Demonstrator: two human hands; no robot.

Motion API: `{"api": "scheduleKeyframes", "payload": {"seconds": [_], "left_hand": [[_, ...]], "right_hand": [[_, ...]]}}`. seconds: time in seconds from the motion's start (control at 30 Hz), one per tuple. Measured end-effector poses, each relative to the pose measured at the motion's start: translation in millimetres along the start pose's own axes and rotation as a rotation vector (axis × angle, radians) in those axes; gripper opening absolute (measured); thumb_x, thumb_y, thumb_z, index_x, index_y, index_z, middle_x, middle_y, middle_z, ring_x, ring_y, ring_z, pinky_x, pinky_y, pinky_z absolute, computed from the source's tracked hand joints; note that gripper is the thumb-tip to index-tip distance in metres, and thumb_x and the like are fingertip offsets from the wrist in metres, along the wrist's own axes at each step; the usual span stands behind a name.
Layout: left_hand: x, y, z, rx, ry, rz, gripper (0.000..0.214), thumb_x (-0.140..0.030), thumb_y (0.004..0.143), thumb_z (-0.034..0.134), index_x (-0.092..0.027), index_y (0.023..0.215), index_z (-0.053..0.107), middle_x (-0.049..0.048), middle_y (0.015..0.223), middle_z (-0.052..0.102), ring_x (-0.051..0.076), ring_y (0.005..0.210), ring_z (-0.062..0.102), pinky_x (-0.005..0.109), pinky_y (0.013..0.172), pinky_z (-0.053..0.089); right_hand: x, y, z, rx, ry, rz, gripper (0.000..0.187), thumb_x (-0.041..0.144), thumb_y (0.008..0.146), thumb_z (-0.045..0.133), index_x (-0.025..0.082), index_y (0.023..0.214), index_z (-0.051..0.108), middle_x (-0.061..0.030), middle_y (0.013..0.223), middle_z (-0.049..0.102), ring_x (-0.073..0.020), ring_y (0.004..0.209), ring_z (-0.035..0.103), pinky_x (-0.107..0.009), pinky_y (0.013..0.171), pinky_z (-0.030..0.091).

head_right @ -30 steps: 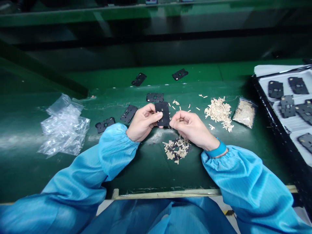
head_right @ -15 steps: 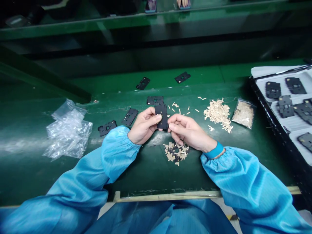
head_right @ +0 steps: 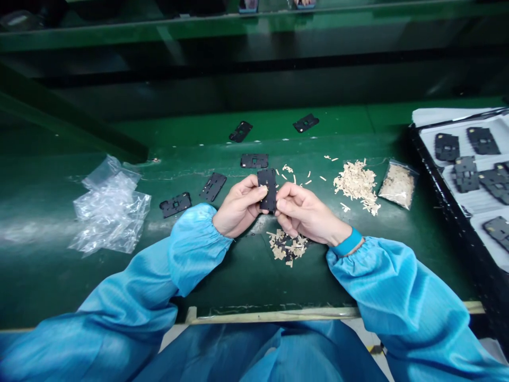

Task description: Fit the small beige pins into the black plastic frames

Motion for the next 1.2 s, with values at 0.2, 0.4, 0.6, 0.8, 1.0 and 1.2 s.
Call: {"api": "scheduleKeyframes", "payload": {"seconds": [0.2, 0.4, 0.6, 0.8, 1.0, 1.2], "left_hand": [[-1.6, -0.7, 1.9, -0.009, -0.004, 0.022, 0.043, -0.04, 0.073, 0.088, -0.016, 0.087, 0.055, -0.0014, 0.073, 0.069, 0.008, 0.057, 0.066, 0.019, 0.058, 0.057], [-0.7, -2.1, 3.9, -0.056, -0.074, 0.014, 0.042, -0.036, 0.072, 0.089, -0.016, 0.085, 0.055, -0.0022, 0.073, 0.069, 0.009, 0.059, 0.068, 0.018, 0.059, 0.058], [-1.6, -5.0, 6.8, -0.087, -0.134, -0.004, 0.041, -0.034, 0.071, 0.089, -0.016, 0.083, 0.055, -0.0025, 0.074, 0.068, 0.007, 0.062, 0.067, 0.014, 0.057, 0.057], [-1.4, -5.7, 7.5, -0.114, -0.153, -0.014, 0.039, -0.033, 0.071, 0.089, -0.016, 0.081, 0.055, -0.0024, 0.076, 0.068, 0.006, 0.063, 0.066, 0.014, 0.058, 0.058], [-1.0, -4.1, 4.9, -0.12, -0.12, -0.005, 0.042, -0.033, 0.069, 0.09, -0.016, 0.083, 0.054, -0.0027, 0.078, 0.068, 0.007, 0.065, 0.067, 0.016, 0.058, 0.06], [-1.4, -3.7, 6.7, -0.099, -0.034, 0.013, 0.044, -0.038, 0.067, 0.091, -0.016, 0.083, 0.057, -0.0018, 0.076, 0.068, 0.008, 0.064, 0.067, 0.018, 0.059, 0.061]], "right_hand": [[-2.6, 2.7, -3.2, -0.059, -0.041, -0.119, 0.027, 0.045, 0.094, 0.07, 0.021, 0.094, 0.055, 0.0026, 0.079, 0.067, -0.0057, 0.045, 0.051, -0.02, 0.043, 0.041], [-6.3, 2.3, -7.8, -0.116, -0.12, -0.211, 0.023, 0.038, 0.093, 0.073, 0.022, 0.099, 0.057, 0.0044, 0.071, 0.064, -0.0077, 0.047, 0.054, -0.021, 0.044, 0.044], [-3.3, 2.0, -1.8, -0.184, -0.232, -0.32, 0.023, 0.03, 0.087, 0.079, 0.021, 0.095, 0.059, 0.0048, 0.067, 0.064, -0.0077, 0.047, 0.056, -0.02, 0.044, 0.047], [-4.9, -0.3, -1.1, -0.278, -0.417, -0.367, 0.022, 0.03, 0.086, 0.081, 0.021, 0.09, 0.061, 0.0037, 0.067, 0.063, -0.0081, 0.051, 0.057, -0.02, 0.048, 0.048], [0.8, 2.2, -10.5, -0.3, -0.314, -0.287, 0.03, 0.046, 0.088, 0.077, 0.02, 0.088, 0.06, 0.0035, 0.066, 0.063, -0.0084, 0.048, 0.055, -0.021, 0.043, 0.045], [0.7, 5.2, -10.9, -0.254, -0.379, -0.188, 0.036, 0.051, 0.092, 0.07, 0.02, 0.08, 0.058, 0.0047, 0.057, 0.058, -0.0069, 0.044, 0.048, -0.02, 0.043, 0.039]]}}
Point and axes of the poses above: each hand's wrist, its own y-axis towards the middle knuckle, its own z-axis out of the palm, x = y × z, the point moved 3 cm from there along y, towards the middle knuckle
